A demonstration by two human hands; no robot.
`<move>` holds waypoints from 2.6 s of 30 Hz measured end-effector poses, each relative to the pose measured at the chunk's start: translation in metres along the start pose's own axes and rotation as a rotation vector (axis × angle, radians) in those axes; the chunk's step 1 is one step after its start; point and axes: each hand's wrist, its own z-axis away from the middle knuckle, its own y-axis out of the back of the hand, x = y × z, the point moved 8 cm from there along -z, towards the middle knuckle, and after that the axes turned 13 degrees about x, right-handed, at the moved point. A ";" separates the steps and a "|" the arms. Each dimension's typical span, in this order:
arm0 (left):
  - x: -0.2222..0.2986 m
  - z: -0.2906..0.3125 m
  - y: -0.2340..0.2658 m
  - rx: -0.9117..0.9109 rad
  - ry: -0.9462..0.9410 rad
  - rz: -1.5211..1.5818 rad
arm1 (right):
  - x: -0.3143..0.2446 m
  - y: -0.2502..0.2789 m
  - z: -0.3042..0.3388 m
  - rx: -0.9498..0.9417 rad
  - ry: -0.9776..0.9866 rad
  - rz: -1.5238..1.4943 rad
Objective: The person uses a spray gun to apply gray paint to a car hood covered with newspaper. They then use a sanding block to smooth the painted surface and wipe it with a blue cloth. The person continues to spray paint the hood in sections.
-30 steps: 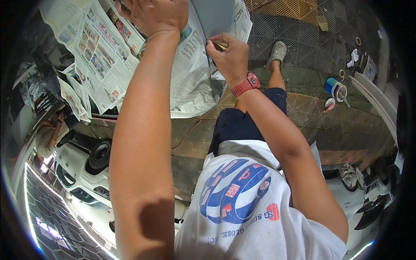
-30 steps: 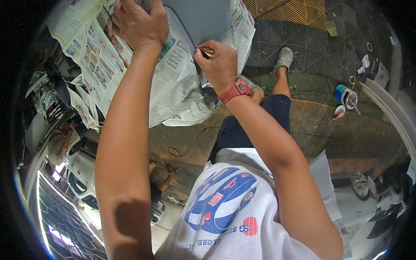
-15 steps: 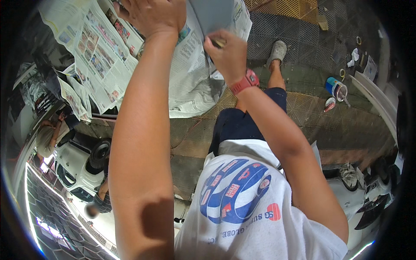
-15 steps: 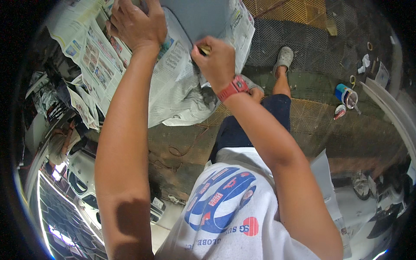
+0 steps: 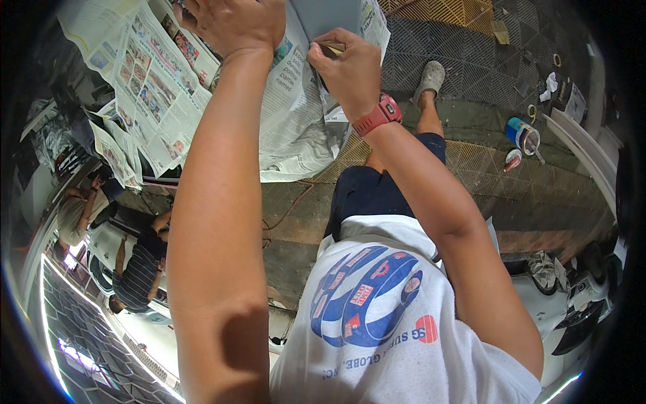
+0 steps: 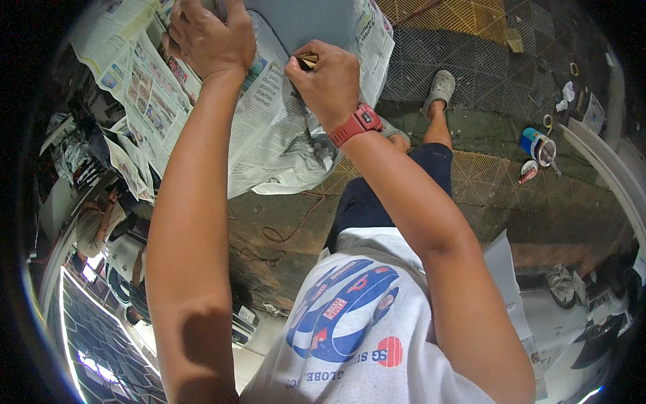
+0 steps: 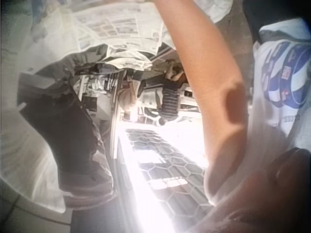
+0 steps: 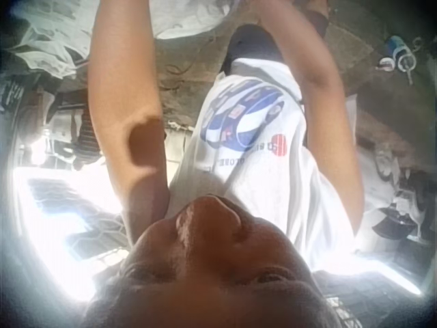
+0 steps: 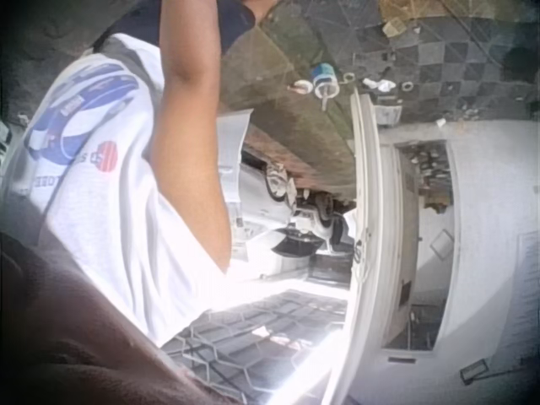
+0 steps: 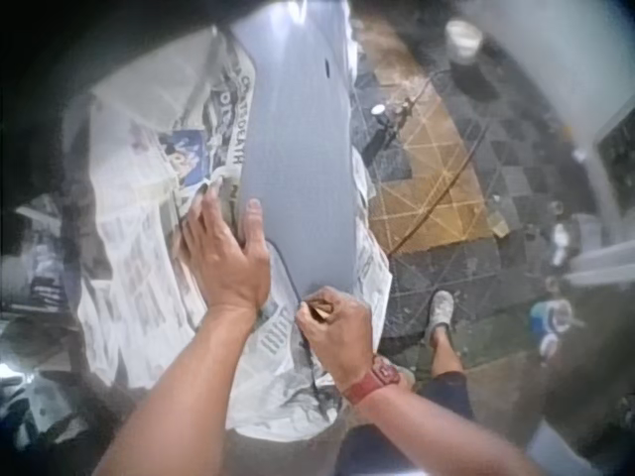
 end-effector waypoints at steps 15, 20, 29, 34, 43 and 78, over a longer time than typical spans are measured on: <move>0.000 -0.001 0.000 -0.006 -0.010 -0.031 | -0.005 0.000 -0.003 0.009 -0.008 0.013; -0.001 0.000 0.000 0.010 0.001 -0.029 | -0.009 0.000 -0.006 0.015 -0.001 0.009; 0.000 0.000 0.001 0.020 -0.008 -0.034 | -0.017 -0.001 -0.013 0.032 0.056 0.017; 0.000 0.000 -0.001 0.007 -0.022 -0.029 | -0.015 -0.003 -0.014 -0.016 -0.004 0.027; 0.000 -0.001 -0.001 -0.012 0.010 -0.014 | 0.014 0.003 0.016 -0.027 -0.020 0.065; 0.000 0.000 -0.001 0.002 -0.031 -0.061 | 0.008 0.004 0.008 -0.002 -0.007 -0.007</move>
